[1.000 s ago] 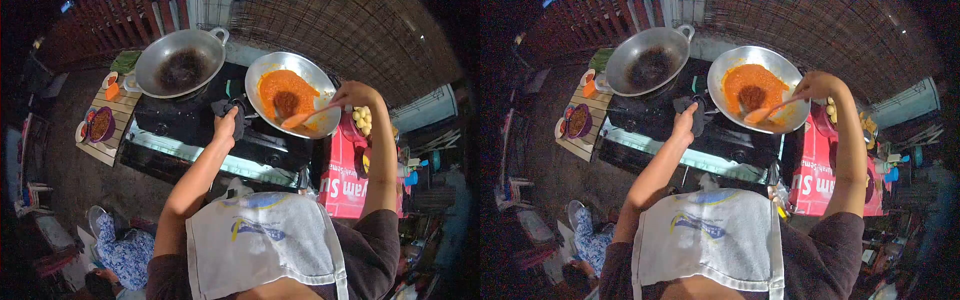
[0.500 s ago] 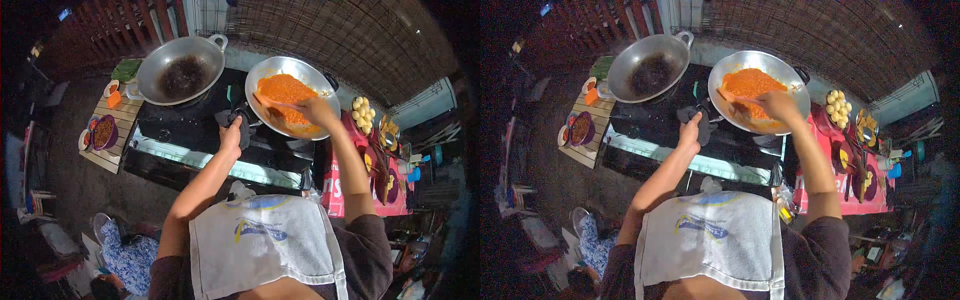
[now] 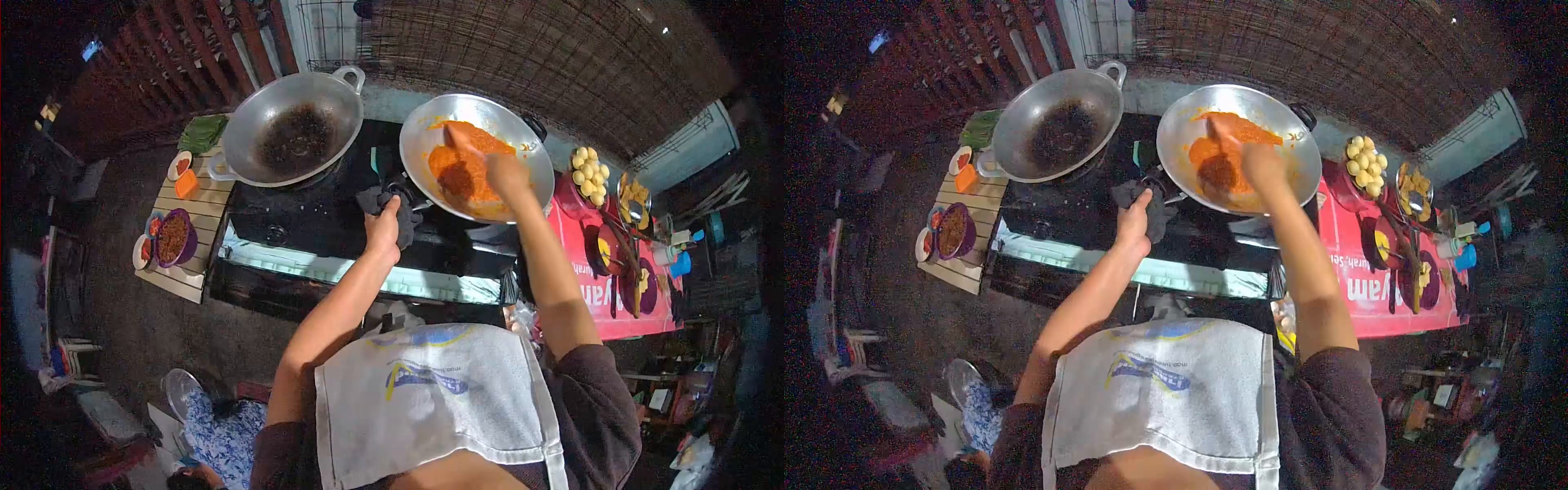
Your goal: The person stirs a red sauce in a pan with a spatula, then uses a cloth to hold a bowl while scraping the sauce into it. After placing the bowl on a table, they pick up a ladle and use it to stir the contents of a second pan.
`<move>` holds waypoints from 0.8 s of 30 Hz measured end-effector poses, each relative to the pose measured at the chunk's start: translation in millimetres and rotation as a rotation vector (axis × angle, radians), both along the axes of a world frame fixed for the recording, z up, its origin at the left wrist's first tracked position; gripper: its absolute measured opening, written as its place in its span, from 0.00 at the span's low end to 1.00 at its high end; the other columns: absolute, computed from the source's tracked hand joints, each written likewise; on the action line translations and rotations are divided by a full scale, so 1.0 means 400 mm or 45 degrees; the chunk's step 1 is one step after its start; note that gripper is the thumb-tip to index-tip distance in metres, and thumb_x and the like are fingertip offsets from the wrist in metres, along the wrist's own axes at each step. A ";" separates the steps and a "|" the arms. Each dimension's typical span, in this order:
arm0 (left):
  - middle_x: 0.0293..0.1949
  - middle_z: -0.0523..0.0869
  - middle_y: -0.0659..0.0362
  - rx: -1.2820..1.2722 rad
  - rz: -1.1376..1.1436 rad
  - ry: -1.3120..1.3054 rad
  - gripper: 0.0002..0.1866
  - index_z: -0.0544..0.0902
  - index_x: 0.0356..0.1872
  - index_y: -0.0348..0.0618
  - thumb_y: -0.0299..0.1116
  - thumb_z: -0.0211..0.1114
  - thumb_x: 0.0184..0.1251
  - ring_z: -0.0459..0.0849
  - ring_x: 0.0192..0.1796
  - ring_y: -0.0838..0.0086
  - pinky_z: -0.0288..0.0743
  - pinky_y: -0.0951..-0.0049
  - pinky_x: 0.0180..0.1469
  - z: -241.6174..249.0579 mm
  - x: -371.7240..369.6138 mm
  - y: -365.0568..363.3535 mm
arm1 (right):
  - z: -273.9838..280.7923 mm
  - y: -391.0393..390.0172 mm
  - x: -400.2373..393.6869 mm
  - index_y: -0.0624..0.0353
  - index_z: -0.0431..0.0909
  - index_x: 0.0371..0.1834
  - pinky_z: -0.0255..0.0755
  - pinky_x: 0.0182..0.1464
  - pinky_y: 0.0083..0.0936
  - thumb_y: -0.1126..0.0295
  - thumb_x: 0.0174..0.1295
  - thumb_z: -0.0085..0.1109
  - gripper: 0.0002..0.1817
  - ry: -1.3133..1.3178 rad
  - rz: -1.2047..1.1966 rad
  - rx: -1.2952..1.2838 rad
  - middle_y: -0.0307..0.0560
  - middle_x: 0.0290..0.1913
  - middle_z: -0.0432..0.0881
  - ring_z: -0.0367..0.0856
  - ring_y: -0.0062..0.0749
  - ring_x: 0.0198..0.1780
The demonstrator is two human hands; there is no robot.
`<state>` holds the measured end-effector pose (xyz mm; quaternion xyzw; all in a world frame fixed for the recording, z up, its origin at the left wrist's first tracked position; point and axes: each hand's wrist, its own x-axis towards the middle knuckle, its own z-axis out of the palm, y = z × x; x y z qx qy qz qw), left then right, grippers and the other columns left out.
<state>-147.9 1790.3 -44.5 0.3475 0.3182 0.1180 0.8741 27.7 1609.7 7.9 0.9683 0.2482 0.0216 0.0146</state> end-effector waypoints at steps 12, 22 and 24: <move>0.40 0.78 0.58 -0.041 -0.076 0.075 0.12 0.69 0.45 0.42 0.28 0.55 0.61 0.80 0.37 0.69 0.78 0.68 0.37 0.057 -0.015 0.002 | 0.091 -0.068 -0.100 0.54 0.79 0.36 0.74 0.36 0.39 0.68 0.54 0.51 0.09 0.053 0.060 -0.307 0.54 0.32 0.80 0.80 0.47 0.34; 0.37 0.80 0.58 -0.007 -0.003 0.012 0.07 0.73 0.39 0.44 0.30 0.56 0.61 0.81 0.37 0.69 0.78 0.64 0.38 -0.003 0.004 0.003 | 0.166 -0.168 -0.234 0.59 0.77 0.35 0.73 0.37 0.42 0.74 0.49 0.45 0.12 0.163 0.009 -0.143 0.59 0.32 0.79 0.79 0.53 0.34; 0.37 0.80 0.58 0.002 0.017 0.011 0.07 0.73 0.39 0.44 0.31 0.56 0.61 0.81 0.36 0.69 0.78 0.64 0.37 0.023 0.000 -0.001 | 0.201 -0.173 -0.245 0.59 0.77 0.36 0.73 0.36 0.43 0.74 0.49 0.45 0.12 0.173 0.110 -0.067 0.60 0.31 0.79 0.79 0.54 0.33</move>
